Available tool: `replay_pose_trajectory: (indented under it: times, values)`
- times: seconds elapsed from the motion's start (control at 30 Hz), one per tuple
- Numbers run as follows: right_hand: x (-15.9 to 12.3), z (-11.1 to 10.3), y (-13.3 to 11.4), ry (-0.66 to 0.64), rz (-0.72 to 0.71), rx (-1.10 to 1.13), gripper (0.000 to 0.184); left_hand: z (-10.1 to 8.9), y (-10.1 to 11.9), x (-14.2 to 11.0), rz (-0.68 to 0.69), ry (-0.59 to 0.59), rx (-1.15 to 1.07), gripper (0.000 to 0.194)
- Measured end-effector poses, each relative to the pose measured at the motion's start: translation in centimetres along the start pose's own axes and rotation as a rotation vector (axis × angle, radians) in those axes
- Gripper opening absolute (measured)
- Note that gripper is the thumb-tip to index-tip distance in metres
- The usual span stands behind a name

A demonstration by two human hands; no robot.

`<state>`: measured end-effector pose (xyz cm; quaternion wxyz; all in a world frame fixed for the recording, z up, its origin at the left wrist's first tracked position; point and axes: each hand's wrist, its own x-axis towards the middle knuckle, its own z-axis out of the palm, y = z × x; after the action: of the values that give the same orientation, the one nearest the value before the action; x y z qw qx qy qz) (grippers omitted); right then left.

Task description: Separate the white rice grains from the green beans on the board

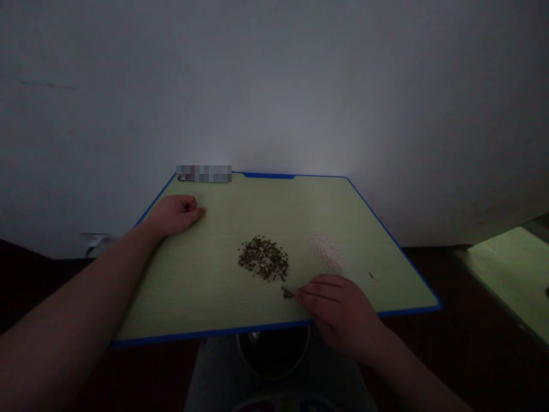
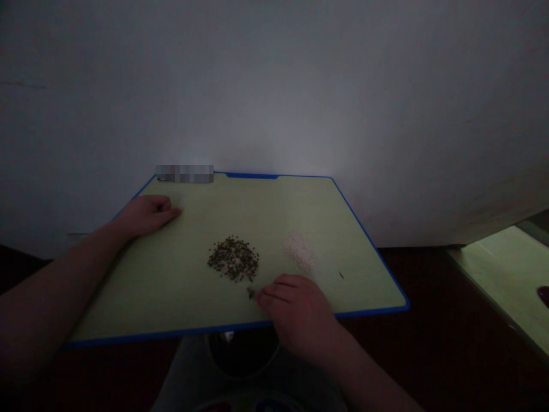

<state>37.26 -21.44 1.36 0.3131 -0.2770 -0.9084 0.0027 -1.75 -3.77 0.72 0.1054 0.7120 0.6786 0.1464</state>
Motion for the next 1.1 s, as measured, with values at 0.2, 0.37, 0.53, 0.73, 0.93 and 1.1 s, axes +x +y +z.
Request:
replay_pose_trajectory:
  times: [0.2,0.37,0.53,0.73,0.93,1.1]
  values:
    - [0.3,0.4,0.0,-0.005,-0.025,0.031,0.033,0.2,-0.2,0.2,-0.003,0.001,0.005,0.036]
    - [0.4,0.3,0.0,-0.025,-0.028,0.124,0.03,0.2,-0.1,0.3,-0.002,-0.004,0.032,0.037]
    - [0.1,-0.4,-0.2,-0.088,0.03,0.262,0.028,0.2,-0.2,0.3,0.008,0.015,0.048,0.038]
    - [0.5,-0.8,-0.3,-0.141,0.236,0.312,0.028,0.5,-0.7,0.4,0.037,0.022,0.033,0.039]
    - [1.9,0.0,0.6,-0.308,0.597,0.364,0.028,0.6,-0.7,0.5,0.037,0.025,0.029,0.039]
    - [2.1,0.5,0.1,-0.358,0.675,0.452,0.029,0.6,-0.8,0.5,0.02,0.019,0.029,0.038]
